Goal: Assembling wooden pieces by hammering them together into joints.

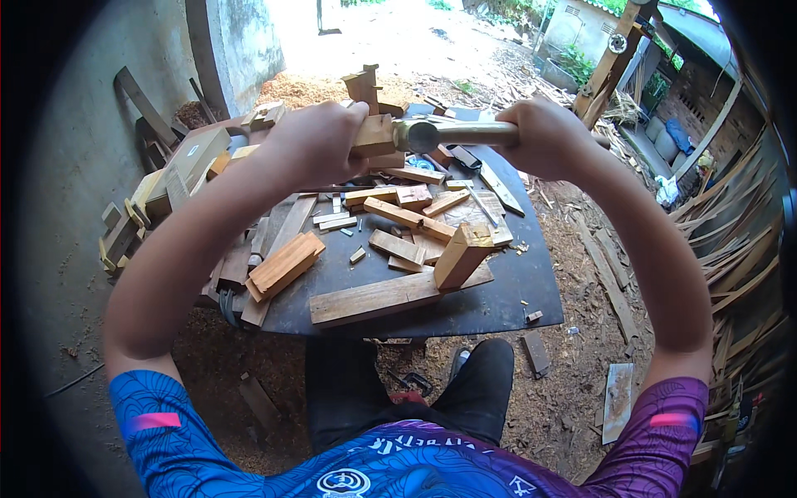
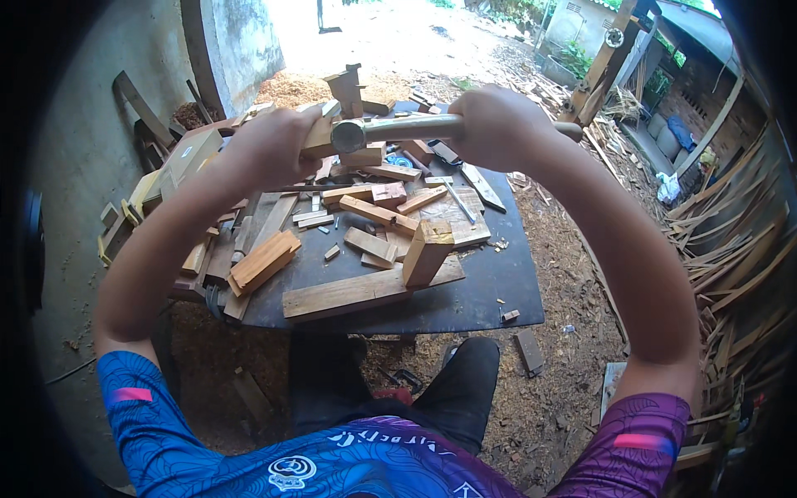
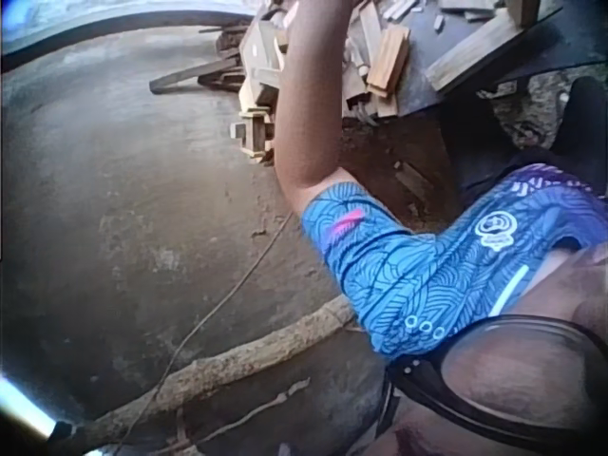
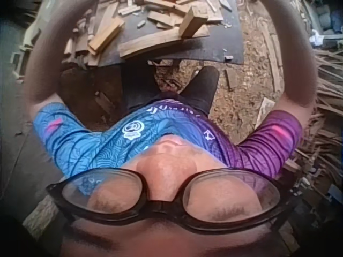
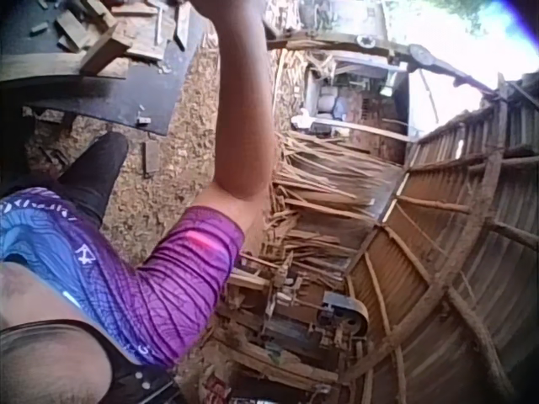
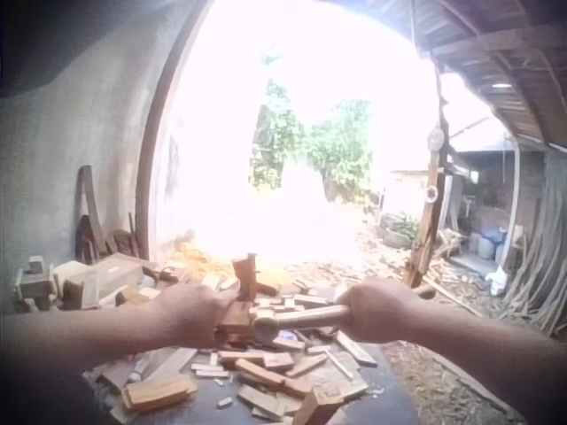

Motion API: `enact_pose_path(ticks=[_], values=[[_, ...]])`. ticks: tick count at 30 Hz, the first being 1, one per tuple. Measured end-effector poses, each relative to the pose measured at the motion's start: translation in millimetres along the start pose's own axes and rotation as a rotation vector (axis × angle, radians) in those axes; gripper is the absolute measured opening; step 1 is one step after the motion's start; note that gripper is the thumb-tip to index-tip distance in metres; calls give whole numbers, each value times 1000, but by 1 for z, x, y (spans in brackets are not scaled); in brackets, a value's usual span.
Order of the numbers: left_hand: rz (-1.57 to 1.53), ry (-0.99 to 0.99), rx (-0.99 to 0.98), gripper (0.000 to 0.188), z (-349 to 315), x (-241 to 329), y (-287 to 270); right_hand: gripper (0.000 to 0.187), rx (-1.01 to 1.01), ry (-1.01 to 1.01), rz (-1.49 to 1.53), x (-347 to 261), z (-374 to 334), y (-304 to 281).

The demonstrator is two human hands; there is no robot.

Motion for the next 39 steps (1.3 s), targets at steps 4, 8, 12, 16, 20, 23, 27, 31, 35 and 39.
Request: enact_pose_path(ticks=[4, 8, 12, 16, 20, 23, 27, 31, 35, 39], values=[[-26, -59, 82, 38, 16, -17, 48, 15, 40, -31, -107, -3, 23, 25], [-46, -119, 12, 38, 14, -24, 83, 16, 4, -34, -95, -8, 39, 65], [-83, -130, 60, 38, 10, -27, 106, 17, -64, -62, -92, -13, 50, 90], [-34, -174, 24, 42, 7, -40, 104, 17, -50, -28, -109, -24, 59, 86], [47, -152, 82, 37, -8, -37, 70, 11, 139, -129, -48, -23, 51, 68], [-63, -110, 122, 31, -40, -22, 39, 9, 282, -248, -58, -25, 21, 47], [-668, -25, -200, 24, -84, 12, 1, 34, 603, -505, -154, -25, -54, 22], [-1075, 147, -588, 29, -110, 39, 15, 30, 711, -579, -307, -37, -116, 3], [-1471, 65, -944, 27, -122, 65, 67, 26, 688, -561, -406, -38, -138, 3], [-1627, 38, -888, 24, -135, 94, 90, 24, 632, -524, -430, -27, -159, 22]])
Point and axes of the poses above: each hand's wrist, its own z-axis towards the middle knuckle, its own y-axis out of the palm, x = y × z, the point moved 3 cm from there along z, towards the middle knuckle, and after that the axes turned 1 degree about -y, right-handed, at the moved point
